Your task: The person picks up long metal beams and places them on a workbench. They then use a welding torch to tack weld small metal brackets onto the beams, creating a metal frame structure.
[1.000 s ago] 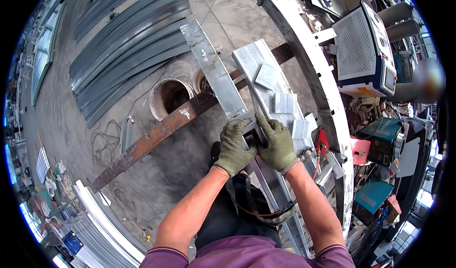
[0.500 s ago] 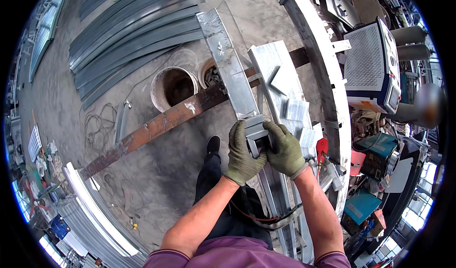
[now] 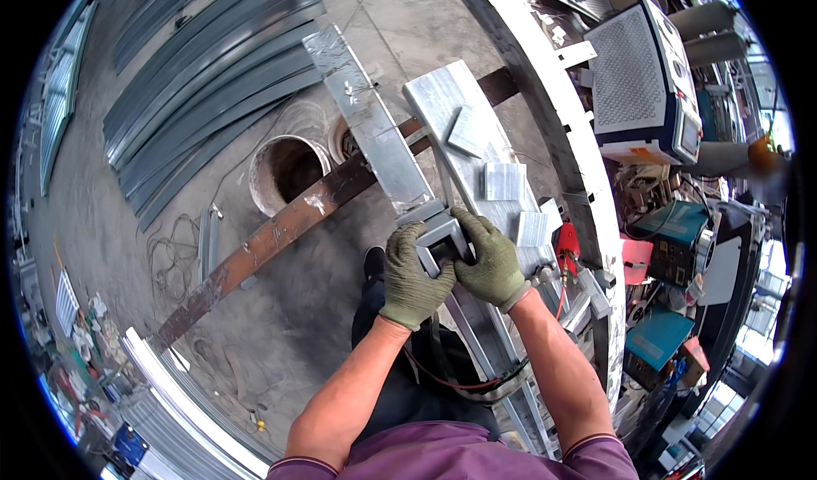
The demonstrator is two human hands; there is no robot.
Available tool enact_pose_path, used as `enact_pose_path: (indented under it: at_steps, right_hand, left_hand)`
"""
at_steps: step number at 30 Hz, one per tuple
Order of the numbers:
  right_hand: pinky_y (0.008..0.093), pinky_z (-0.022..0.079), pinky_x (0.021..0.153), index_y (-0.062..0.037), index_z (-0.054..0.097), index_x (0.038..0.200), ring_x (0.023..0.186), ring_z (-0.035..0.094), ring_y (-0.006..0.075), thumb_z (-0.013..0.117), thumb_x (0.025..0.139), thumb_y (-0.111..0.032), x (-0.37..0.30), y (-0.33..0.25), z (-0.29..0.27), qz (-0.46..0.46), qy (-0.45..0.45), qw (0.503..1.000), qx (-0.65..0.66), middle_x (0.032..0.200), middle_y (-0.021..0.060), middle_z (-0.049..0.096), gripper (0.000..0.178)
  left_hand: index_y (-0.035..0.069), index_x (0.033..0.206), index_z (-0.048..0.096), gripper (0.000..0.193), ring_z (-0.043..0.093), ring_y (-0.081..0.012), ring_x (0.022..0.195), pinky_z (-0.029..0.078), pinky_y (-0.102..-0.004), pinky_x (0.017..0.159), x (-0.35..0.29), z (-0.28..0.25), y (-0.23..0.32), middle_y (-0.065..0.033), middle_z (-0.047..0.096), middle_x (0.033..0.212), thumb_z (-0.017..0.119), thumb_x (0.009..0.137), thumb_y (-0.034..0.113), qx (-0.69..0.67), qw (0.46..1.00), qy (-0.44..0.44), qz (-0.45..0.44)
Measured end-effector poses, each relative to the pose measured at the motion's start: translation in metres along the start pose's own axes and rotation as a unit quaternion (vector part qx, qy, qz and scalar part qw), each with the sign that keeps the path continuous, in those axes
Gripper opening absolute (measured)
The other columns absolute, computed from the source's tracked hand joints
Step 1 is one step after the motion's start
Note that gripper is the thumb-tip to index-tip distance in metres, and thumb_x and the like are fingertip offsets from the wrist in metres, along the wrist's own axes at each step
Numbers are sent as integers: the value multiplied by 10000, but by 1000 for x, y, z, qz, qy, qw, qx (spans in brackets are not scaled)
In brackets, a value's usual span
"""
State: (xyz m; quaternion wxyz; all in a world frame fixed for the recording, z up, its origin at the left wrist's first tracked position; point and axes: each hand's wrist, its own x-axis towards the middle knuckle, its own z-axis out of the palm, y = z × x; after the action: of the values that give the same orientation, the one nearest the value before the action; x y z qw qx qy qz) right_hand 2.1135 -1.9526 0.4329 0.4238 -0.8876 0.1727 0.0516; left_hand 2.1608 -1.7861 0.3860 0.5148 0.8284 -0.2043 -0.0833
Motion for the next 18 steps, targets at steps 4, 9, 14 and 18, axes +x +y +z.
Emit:
enact_pose_path:
  at_steps: [4, 9, 14, 18]
  right_hand:
    - [500, 559, 1007, -53, 623, 1419, 1183, 655, 473, 755, 754, -123, -1, 6, -2, -6, -11, 1000, -10, 1298, 261, 668, 682]
    - [499, 560, 1003, -52, 632, 1408, 1177, 653, 473, 765, 754, -144, 1, 20, 1, -37, -12, 999, -7, 1298, 244, 668, 674]
    - [501, 543, 1034, -48, 588, 1455, 1214, 630, 476, 762, 759, -135, -1, 14, 3, -55, -2, 998, -19, 1320, 256, 652, 723]
    - [506, 532, 1038, -46, 573, 1466, 1220, 625, 478, 739, 788, -126, -2, 9, 2, -17, -19, 999, -29, 1324, 262, 650, 703]
  left_hand:
    - [32, 1371, 532, 721, 582, -415, 1233, 460, -486, 1091, 7, -3, 0, -198, 596, 1283, 824, 712, 47, 28, 998, -41, 29]
    - [45, 1414, 518, 742, 546, -420, 1297, 423, -495, 1149, 8, -2, 8, -200, 572, 1343, 798, 727, 33, 43, 997, -59, 28]
    - [30, 1473, 467, 758, 524, -456, 1309, 430, -530, 1124, -1, 0, 4, -242, 523, 1407, 758, 774, 61, 34, 998, -54, 19]
    - [6, 1490, 425, 773, 484, -459, 1348, 384, -517, 1181, -1, 4, 4, -259, 497, 1426, 735, 782, 5, 9, 998, -55, 9]
